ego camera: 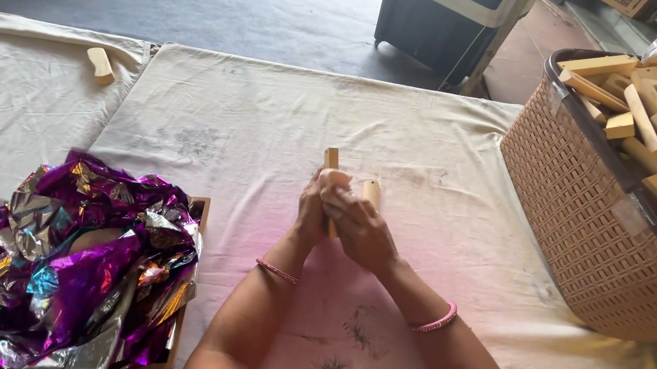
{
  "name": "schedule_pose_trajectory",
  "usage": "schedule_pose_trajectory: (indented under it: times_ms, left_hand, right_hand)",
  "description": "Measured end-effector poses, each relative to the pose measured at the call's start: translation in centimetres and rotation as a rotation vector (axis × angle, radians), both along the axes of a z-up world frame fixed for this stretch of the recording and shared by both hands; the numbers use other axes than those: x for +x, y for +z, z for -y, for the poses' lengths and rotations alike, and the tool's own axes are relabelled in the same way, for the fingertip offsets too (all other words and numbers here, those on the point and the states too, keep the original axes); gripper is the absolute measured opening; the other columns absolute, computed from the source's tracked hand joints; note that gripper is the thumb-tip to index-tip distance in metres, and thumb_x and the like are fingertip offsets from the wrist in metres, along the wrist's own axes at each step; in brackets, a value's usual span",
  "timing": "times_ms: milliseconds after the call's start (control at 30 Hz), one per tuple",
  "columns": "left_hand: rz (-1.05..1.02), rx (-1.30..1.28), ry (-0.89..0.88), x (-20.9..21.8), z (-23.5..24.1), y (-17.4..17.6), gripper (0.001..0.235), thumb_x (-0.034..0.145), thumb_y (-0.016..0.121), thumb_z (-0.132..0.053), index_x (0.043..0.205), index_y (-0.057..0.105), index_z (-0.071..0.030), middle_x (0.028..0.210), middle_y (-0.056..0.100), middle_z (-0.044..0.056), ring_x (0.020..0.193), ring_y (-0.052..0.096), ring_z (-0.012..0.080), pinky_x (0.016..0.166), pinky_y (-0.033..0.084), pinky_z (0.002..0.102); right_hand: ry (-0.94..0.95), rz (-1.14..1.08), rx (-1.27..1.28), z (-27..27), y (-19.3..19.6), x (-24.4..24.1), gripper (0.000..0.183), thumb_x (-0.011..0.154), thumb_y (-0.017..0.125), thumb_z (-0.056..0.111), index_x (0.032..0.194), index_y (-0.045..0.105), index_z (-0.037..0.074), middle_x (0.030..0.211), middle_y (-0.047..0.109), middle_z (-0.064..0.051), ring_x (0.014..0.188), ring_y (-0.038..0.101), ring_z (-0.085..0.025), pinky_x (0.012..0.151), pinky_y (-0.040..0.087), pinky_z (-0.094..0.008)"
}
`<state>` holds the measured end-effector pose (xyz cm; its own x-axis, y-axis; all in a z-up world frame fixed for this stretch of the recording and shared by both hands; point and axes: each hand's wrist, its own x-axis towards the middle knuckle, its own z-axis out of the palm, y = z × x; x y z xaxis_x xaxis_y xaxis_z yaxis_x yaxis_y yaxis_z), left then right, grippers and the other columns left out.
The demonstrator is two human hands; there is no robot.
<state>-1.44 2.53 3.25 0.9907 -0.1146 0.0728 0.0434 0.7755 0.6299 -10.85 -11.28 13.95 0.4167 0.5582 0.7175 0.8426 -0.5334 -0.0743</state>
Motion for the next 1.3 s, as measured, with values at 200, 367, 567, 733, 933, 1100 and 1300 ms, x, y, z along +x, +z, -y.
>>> schedule_pose_trajectory:
  times_ms: [200, 367, 567, 733, 933, 1100, 1300]
  left_hand:
    - [-0.082, 0.088, -0.069, -0.9, 0.9, 2.2, 0.042, 0.108, 0.033, -0.028, 0.142, 0.050, -0.011, 0.120, 0.063, 0.013, 0.102, 0.067, 0.0207, 0.086, 0.062, 0.036]
    - [0.031, 0.031, -0.057, -2.3, 0.9, 4.7, 0.039, 0.103, 0.043, -0.014, 0.142, 0.047, -0.019, 0.121, 0.064, 0.012, 0.102, 0.069, 0.0172, 0.084, 0.063, 0.031]
    - [0.073, 0.021, -0.040, -0.9, 0.9, 2.5, 0.035, 0.106, 0.051, -0.012, 0.140, 0.044, -0.018, 0.115, 0.063, 0.013, 0.095, 0.068, 0.0181, 0.074, 0.063, 0.029]
    - [0.020, 0.024, -0.121, -1.4, 1.4, 3.7, 0.037, 0.103, 0.051, -0.016, 0.139, 0.044, -0.020, 0.118, 0.066, 0.009, 0.098, 0.071, 0.0155, 0.073, 0.064, 0.026]
    - [0.037, 0.057, -0.067, -1.1, 0.7, 3.2, 0.036, 0.105, 0.048, -0.021, 0.141, 0.052, -0.018, 0.110, 0.068, 0.009, 0.083, 0.070, 0.0154, 0.063, 0.062, 0.027]
    - [0.055, 0.015, -0.028, 0.8, 0.3, -0.7, 0.034, 0.109, 0.048, -0.022, 0.138, 0.057, -0.007, 0.098, 0.066, 0.014, 0.079, 0.068, 0.0195, 0.064, 0.063, 0.032]
    - [0.001, 0.094, -0.112, -0.9, 0.8, 2.9, 0.038, 0.107, 0.048, -0.024, 0.134, 0.061, -0.001, 0.112, 0.070, 0.011, 0.094, 0.071, 0.0179, 0.077, 0.062, 0.030]
  right_hand:
    - [-0.031, -0.058, 0.152, 0.9, -1.3, 1.4, 0.035, 0.097, 0.062, 0.002, 0.131, 0.068, 0.006, 0.143, 0.059, -0.010, 0.132, 0.062, -0.033, 0.104, 0.058, -0.043]
    - [-0.072, -0.066, 0.189, 0.7, -1.1, 1.3, 0.037, 0.095, 0.066, 0.004, 0.132, 0.069, 0.006, 0.145, 0.057, -0.013, 0.129, 0.062, -0.034, 0.101, 0.057, -0.044]
    - [-0.009, 0.004, 0.086, 1.1, -1.2, 1.6, 0.039, 0.094, 0.068, 0.008, 0.133, 0.070, 0.011, 0.142, 0.062, -0.008, 0.126, 0.066, -0.029, 0.104, 0.058, -0.043]
    - [-0.185, -0.077, 0.164, 0.5, -0.4, 1.3, 0.047, 0.095, 0.066, 0.010, 0.141, 0.061, 0.004, 0.143, 0.058, -0.022, 0.121, 0.062, -0.039, 0.100, 0.053, -0.045]
    - [-0.163, 0.067, -0.023, 1.2, -2.9, 2.4, 0.046, 0.097, 0.068, 0.018, 0.139, 0.063, 0.000, 0.135, 0.062, -0.023, 0.118, 0.063, -0.038, 0.101, 0.050, -0.049]
    - [-0.052, 0.208, -0.042, 1.3, -3.7, 2.9, 0.025, 0.099, 0.070, 0.020, 0.121, 0.072, 0.009, 0.132, 0.068, -0.009, 0.124, 0.065, -0.029, 0.105, 0.051, -0.046]
    - [-0.183, 0.152, 0.063, 1.5, -2.0, 2.4, 0.030, 0.095, 0.071, 0.015, 0.124, 0.072, 0.007, 0.137, 0.067, -0.009, 0.124, 0.063, -0.026, 0.102, 0.050, -0.043]
